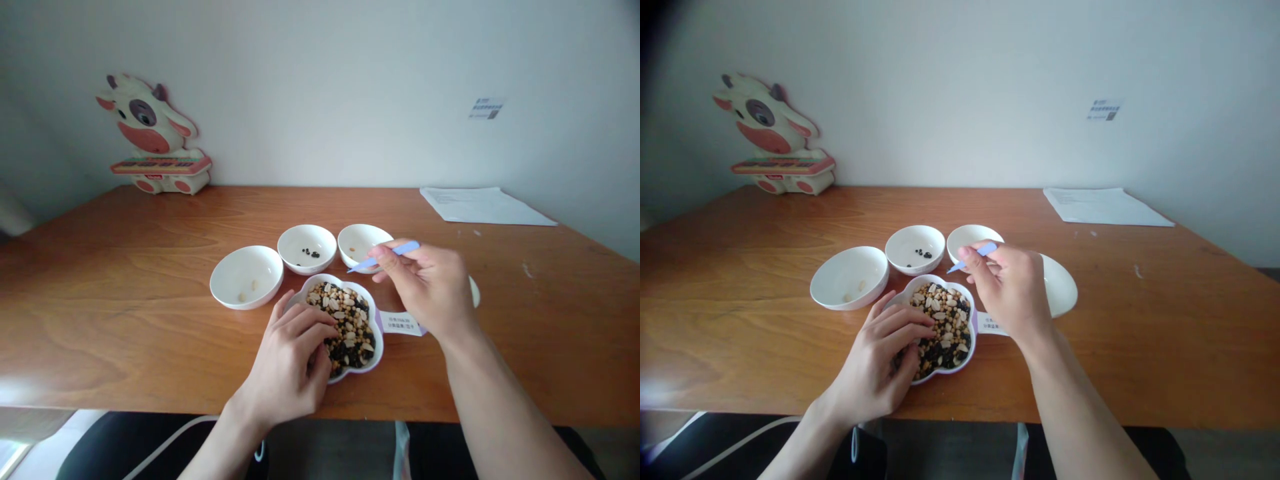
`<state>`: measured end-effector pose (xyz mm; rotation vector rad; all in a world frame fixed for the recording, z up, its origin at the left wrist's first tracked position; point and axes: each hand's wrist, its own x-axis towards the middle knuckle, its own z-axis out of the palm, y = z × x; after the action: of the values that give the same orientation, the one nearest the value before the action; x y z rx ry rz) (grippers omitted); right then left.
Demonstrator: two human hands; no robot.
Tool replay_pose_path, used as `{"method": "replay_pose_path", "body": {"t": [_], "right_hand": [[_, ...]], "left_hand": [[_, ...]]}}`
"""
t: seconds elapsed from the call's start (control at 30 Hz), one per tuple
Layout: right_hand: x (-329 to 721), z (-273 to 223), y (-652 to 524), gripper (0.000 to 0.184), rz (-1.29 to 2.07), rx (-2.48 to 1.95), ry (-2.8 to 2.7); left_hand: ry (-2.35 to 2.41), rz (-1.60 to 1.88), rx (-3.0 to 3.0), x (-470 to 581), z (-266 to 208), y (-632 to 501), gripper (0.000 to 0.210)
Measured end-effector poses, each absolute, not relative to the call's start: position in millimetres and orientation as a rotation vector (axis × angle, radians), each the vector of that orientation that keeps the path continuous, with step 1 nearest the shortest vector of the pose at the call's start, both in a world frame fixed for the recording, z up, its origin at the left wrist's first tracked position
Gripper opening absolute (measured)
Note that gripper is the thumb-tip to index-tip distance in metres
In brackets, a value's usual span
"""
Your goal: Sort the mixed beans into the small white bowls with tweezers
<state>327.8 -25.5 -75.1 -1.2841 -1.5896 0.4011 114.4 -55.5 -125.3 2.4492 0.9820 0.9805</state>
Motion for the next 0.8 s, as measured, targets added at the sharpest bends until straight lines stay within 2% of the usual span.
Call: {"method": "replay_pose_path", "body": {"t": [0.13, 0.33, 0.63, 0.8], "right_hand": [[311, -67, -5, 0.035, 0.363, -1.234, -1.548], [298, -83, 25, 0.041, 0.452, -1.256, -1.597], [322, -72, -9, 0.023, 0.657, -1.255, -1.531], [326, -67, -20, 0.013, 0.636, -1.362, -1.738]], "left_hand": [[0.983, 0.988, 2.45, 114, -126, -56, 0.026], [0.98, 0.989, 2.446, 115, -126, -55, 0.026], [0.977, 1.042, 2.449, 116, -125, -55, 0.027], [0.988, 1.046, 2.455, 117, -126, -55, 0.026]]}}
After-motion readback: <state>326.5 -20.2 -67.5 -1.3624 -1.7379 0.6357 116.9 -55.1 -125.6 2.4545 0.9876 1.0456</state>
